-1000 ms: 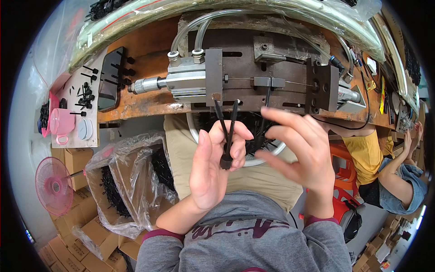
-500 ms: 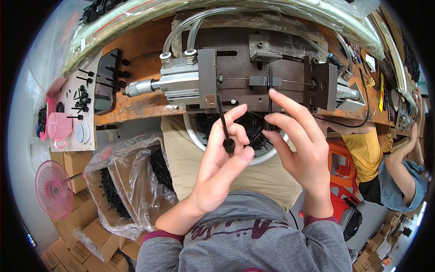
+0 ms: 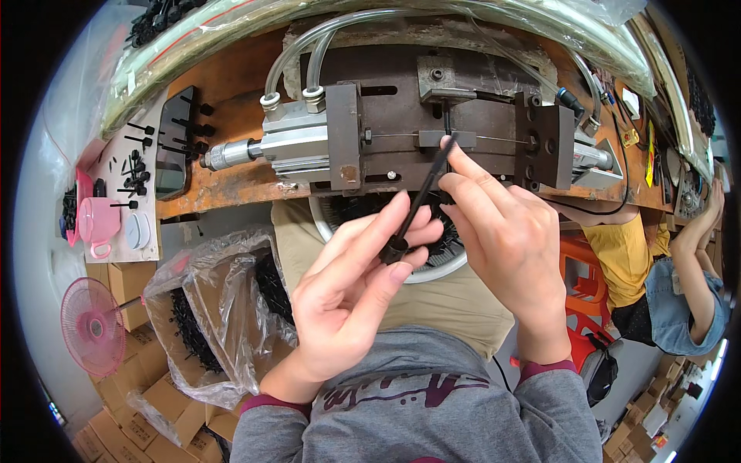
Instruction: Assembling small black plastic parts using a pneumatic machine at a workbench.
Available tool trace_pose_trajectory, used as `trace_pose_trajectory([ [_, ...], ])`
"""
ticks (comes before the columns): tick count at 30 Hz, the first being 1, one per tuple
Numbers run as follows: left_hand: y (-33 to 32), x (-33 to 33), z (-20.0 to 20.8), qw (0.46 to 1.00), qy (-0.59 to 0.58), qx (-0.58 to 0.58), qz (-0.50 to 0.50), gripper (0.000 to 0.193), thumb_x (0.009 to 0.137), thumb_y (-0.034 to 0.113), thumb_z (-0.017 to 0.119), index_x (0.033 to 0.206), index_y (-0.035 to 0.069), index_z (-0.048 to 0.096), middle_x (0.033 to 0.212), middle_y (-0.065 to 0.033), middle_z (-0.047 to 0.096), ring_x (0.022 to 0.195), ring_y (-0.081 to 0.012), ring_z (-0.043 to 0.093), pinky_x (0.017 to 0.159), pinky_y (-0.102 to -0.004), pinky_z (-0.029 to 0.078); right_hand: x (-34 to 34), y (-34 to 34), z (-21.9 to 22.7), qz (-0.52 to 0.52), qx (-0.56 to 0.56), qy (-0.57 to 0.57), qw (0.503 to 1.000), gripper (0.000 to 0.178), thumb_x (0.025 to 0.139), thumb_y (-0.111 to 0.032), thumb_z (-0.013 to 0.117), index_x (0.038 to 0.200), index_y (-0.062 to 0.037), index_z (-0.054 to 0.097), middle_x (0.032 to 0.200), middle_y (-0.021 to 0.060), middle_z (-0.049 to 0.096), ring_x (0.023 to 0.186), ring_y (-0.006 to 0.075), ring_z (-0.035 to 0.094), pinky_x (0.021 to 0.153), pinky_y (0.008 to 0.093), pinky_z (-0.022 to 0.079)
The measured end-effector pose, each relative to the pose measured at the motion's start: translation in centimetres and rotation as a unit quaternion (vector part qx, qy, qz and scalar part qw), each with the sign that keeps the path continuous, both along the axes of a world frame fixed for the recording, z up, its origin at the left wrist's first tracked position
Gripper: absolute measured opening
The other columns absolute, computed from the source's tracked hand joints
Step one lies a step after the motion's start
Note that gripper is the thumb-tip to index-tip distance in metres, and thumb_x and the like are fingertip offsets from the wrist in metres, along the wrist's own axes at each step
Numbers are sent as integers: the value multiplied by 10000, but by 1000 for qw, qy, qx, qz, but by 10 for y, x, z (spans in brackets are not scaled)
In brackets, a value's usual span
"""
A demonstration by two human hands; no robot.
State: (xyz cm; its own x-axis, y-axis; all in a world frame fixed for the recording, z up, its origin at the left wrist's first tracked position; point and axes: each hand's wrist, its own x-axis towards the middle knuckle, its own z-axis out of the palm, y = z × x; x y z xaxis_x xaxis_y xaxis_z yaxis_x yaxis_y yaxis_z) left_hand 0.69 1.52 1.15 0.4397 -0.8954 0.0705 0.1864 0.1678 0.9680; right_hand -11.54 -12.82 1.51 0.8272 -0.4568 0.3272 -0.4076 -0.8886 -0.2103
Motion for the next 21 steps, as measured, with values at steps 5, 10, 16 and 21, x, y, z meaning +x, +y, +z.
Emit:
trace_pose_trajectory([
  [5,11,6,-3,994,-104,-15,44,465,783,-79,736,1230,-73,611,1152,-192,647,1009,-275,685,839,-335,593,1,3,5,-7,9,12,1000,216,731,-58,748,928,-63,659,1243,60,673,574,209,607,581,310,506],
  [10,17,14,-8,945,-317,-47,70,414,654,20,864,1048,24,738,1013,-129,690,859,-202,683,755,-277,592,-2,-3,2,18,32,-50,998,200,764,-51,749,949,-46,673,1165,74,705,625,163,653,570,271,502],
  [16,19,4,-8,926,-359,-82,83,340,650,29,851,978,47,763,1089,-118,678,810,-178,695,667,-280,575,-5,17,16,-5,544,-285,789,133,932,-66,651,1032,15,684,866,71,705,564,55,585,491,204,459],
  [21,21,9,-3,886,-451,-95,52,344,623,49,832,961,39,770,1153,-134,686,824,-211,697,701,-290,576,2,19,12,61,692,-317,645,172,982,-113,603,1035,29,683,829,93,701,537,54,561,467,195,433],
])
